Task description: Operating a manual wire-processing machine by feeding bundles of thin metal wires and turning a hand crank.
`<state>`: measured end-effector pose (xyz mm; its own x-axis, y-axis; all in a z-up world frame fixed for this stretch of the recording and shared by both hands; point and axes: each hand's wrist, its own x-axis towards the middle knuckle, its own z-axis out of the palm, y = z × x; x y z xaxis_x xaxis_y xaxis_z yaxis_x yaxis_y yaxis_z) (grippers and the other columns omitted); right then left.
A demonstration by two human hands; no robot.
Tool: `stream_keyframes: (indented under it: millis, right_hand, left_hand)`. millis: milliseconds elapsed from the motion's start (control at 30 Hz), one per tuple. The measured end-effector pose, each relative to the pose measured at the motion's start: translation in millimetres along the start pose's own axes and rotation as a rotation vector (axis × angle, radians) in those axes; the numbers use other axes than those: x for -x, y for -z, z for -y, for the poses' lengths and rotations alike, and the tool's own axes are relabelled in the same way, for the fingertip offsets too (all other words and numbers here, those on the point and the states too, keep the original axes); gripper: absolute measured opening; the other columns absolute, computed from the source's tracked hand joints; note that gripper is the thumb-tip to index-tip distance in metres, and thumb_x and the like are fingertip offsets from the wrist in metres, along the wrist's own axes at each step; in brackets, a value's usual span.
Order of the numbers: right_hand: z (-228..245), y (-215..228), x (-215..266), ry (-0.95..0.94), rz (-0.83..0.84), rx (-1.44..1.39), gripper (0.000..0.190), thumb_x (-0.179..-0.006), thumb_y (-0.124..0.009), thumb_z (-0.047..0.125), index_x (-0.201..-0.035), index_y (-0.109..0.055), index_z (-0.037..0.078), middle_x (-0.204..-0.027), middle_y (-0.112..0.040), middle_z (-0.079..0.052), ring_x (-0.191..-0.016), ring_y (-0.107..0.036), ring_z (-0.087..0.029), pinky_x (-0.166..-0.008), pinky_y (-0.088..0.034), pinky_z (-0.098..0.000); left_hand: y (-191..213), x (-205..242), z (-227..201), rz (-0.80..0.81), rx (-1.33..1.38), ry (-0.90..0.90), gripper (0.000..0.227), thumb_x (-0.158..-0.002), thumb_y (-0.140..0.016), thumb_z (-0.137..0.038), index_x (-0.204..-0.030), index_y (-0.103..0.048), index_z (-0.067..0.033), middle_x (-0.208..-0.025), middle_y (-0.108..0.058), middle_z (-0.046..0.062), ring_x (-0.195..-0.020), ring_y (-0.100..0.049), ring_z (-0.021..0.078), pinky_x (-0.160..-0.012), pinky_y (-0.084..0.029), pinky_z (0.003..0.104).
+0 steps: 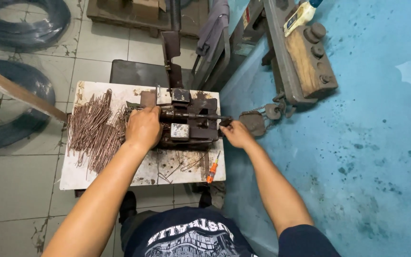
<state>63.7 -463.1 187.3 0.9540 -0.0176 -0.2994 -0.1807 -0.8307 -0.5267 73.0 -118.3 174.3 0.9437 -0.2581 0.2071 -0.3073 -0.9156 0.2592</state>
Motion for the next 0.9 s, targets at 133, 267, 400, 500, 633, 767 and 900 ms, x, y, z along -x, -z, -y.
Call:
stream_keyframes:
  millis: [133,267,400,500,633,767,900]
  right_hand:
    - [-3.7,-4.7,-5.3,0.059,0.042,0.01,0.034,-0.092,-0.066,0.032,-0.109,-0.076,0.004,-0.087,-0.075,-0.02,-0.094,-0.071,-0.039,-0.081,-0.056,-0.0495]
    - [15.1,-3.8,-1.0,0.183,-0.025,-0.051,0.039,-0.092,-0.064,0.015,-0.13,-0.059,0.005,-0.114,-0.066,-0.023,-0.106,-0.066,-0.043,-0.088,-0.058,-0.051]
    - [23.5,-2.7,-5.4,0.559,-0.199,-0.062,0.095,-0.078,-0.063,-0.01,-0.161,-0.019,0.003,-0.146,-0.043,-0.032,-0.13,-0.044,-0.051,-0.113,-0.033,-0.0547]
    - [16.5,-1.9,-12.9,0.575,-0.167,-0.05,0.095,-0.078,-0.064,-0.008,-0.161,-0.02,0.004,-0.14,-0.047,-0.032,-0.128,-0.043,-0.051,-0.113,-0.031,-0.0554]
    - [-22.2,-20.1,-26.3,0.484,-0.039,0.096,0.058,-0.079,-0.07,0.013,-0.134,-0.052,0.006,-0.105,-0.068,-0.019,-0.109,-0.061,-0.039,-0.102,-0.045,-0.0487]
    - [-50.5,-39.4,-23.6,0.211,0.065,0.014,0.017,-0.076,-0.072,0.019,-0.087,-0.062,0.01,-0.074,-0.069,-0.009,-0.078,-0.069,-0.032,-0.068,-0.054,-0.0421]
    - [-59.2,-49.9,-34.1,0.444,-0.14,0.23,0.038,-0.072,-0.08,0.022,-0.1,-0.068,0.0,-0.123,-0.063,-0.024,-0.112,-0.062,-0.042,-0.097,-0.052,-0.0482]
  left_hand:
    - [49.4,11.0,-20.3,0.044,0.032,0.012,0.034,-0.092,-0.047,-0.011,-0.12,-0.065,-0.0112,-0.095,-0.072,0.013,-0.088,-0.072,0.0329,-0.08,-0.048,0.04]
    - [86.5,12.1,-31.2,0.139,0.172,0.059,0.057,-0.092,-0.047,0.002,-0.148,-0.047,-0.0088,-0.104,-0.071,0.022,-0.096,-0.07,0.04,-0.086,-0.046,0.043]
    - [93.1,14.9,-37.5,0.198,0.171,0.075,0.063,-0.091,-0.053,0.005,-0.152,-0.046,-0.0107,-0.104,-0.07,0.022,-0.092,-0.068,0.0381,-0.085,-0.047,0.043]
    - [77.6,11.3,-28.9,0.168,0.133,0.02,0.061,-0.091,-0.049,0.0,-0.15,-0.047,-0.0145,-0.101,-0.069,0.019,-0.09,-0.067,0.0373,-0.084,-0.046,0.042]
    - [43.5,10.5,-5.5,0.165,0.105,-0.051,0.071,-0.086,-0.061,-0.011,-0.154,-0.042,-0.0187,-0.102,-0.065,0.016,-0.093,-0.067,0.0375,-0.086,-0.046,0.044]
    - [49.1,12.0,-8.9,0.183,0.112,-0.04,0.077,-0.084,-0.063,-0.013,-0.157,-0.038,-0.0202,-0.105,-0.063,0.017,-0.097,-0.066,0.0377,-0.089,-0.046,0.044]
    - [77.8,11.0,-25.1,0.142,0.164,0.027,0.072,-0.086,-0.061,-0.013,-0.156,-0.039,-0.0161,-0.108,-0.069,0.018,-0.099,-0.069,0.0351,-0.084,-0.046,0.042]
